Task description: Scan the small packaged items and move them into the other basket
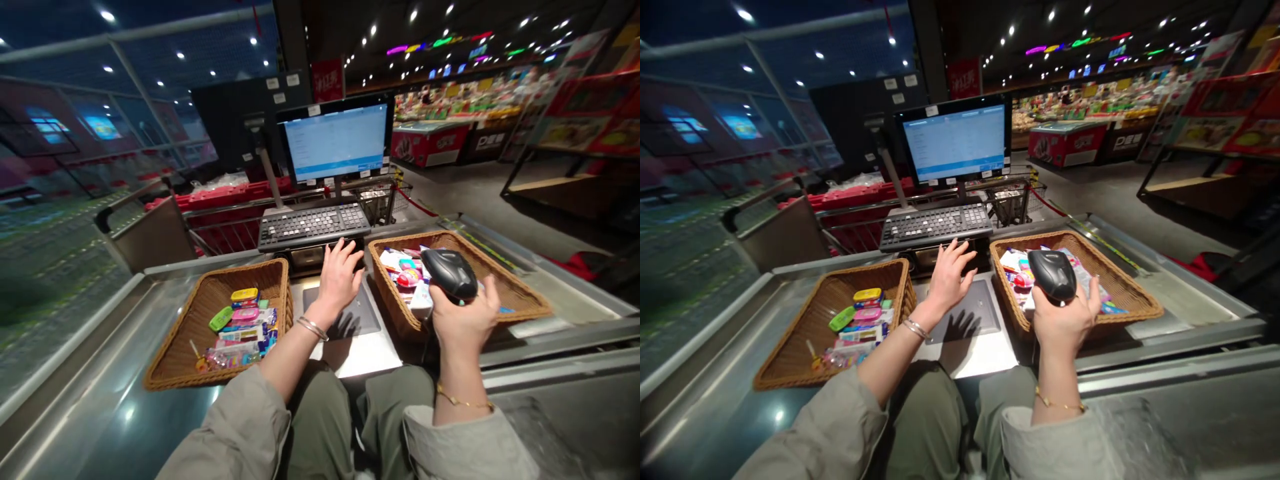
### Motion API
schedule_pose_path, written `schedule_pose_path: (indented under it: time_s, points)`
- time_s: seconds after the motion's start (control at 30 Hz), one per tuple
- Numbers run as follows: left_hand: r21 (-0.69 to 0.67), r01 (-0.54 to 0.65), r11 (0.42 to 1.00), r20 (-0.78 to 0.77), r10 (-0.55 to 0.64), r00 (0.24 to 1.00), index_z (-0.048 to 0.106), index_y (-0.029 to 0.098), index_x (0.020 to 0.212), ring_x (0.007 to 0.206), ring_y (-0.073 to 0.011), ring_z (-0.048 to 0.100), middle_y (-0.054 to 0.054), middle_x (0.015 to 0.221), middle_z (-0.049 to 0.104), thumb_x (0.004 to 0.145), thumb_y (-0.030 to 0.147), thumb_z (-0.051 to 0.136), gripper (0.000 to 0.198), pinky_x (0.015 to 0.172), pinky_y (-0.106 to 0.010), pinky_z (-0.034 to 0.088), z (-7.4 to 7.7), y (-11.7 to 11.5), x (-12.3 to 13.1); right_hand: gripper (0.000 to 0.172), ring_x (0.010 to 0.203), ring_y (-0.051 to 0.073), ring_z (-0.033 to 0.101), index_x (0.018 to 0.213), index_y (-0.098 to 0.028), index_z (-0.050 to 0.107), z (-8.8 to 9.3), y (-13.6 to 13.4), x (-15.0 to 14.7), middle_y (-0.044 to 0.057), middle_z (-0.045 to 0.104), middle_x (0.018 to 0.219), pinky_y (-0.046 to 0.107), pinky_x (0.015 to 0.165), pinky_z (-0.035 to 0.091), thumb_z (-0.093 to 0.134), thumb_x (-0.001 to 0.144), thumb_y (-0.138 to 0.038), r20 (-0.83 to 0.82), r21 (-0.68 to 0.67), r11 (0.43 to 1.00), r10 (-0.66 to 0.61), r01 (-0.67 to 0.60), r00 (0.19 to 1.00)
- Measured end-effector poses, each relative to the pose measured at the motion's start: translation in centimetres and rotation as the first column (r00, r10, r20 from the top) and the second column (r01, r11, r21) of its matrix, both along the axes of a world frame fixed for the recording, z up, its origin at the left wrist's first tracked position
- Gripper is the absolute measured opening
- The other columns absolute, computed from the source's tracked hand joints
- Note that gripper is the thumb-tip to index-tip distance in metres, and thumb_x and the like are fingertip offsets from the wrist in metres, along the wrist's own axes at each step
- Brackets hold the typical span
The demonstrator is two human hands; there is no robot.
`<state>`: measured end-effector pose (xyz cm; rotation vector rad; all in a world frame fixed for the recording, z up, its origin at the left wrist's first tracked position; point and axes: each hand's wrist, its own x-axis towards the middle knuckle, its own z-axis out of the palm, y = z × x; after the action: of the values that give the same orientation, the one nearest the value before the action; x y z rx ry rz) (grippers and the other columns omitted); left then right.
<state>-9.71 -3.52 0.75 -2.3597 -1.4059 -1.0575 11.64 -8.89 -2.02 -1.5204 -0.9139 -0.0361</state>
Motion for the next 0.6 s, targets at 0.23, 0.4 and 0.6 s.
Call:
schedule_pose_path:
  time_s: [0.23,0.4,0.6]
  points:
    - [-0.038,-0.124,0.992,0.028,0.125,0.992,0.065,0.021,0.127,0.147,-0.0298,0.046,-0.012,0.143,0.064,0.093,0.019,0.066,0.034,0.123,-0.064,0.031,-0.7,-1.9,-5.3,0.052,0.137,0.042,0.051,0.106,-0.015,0.076,-0.3,0.2,-3.3,0.019,0.065,0.131,0.055,0.116,0.039,0.071,0.068,-0.05,0.098,-0.045,0.989,0.144,-0.14,0.985]
    - [-0.046,-0.225,0.973,0.01,0.226,0.974,0.065,0.019,0.127,0.144,-0.0288,0.049,-0.012,0.141,0.066,0.093,0.02,0.066,0.035,0.124,-0.061,0.031,-0.6,-3.1,-10.8,0.051,0.139,0.042,0.048,0.105,-0.013,0.076,-0.5,0.3,-6.5,0.022,0.063,0.134,0.055,0.116,0.04,0.073,0.069,-0.049,0.13,-0.069,0.962,0.271,-0.264,0.954]
    - [-0.104,-0.412,0.905,-0.101,0.402,0.91,0.064,0.02,0.13,0.141,-0.0281,0.052,-0.01,0.142,0.066,0.093,0.019,0.062,0.037,0.124,-0.058,0.031,-0.8,-4.0,-19.1,0.061,0.145,0.042,0.042,0.124,-0.015,0.071,-0.8,-0.1,-9.8,0.019,0.066,0.132,0.064,0.116,0.035,0.069,0.074,-0.05,0.183,-0.135,0.912,0.406,-0.387,0.895]
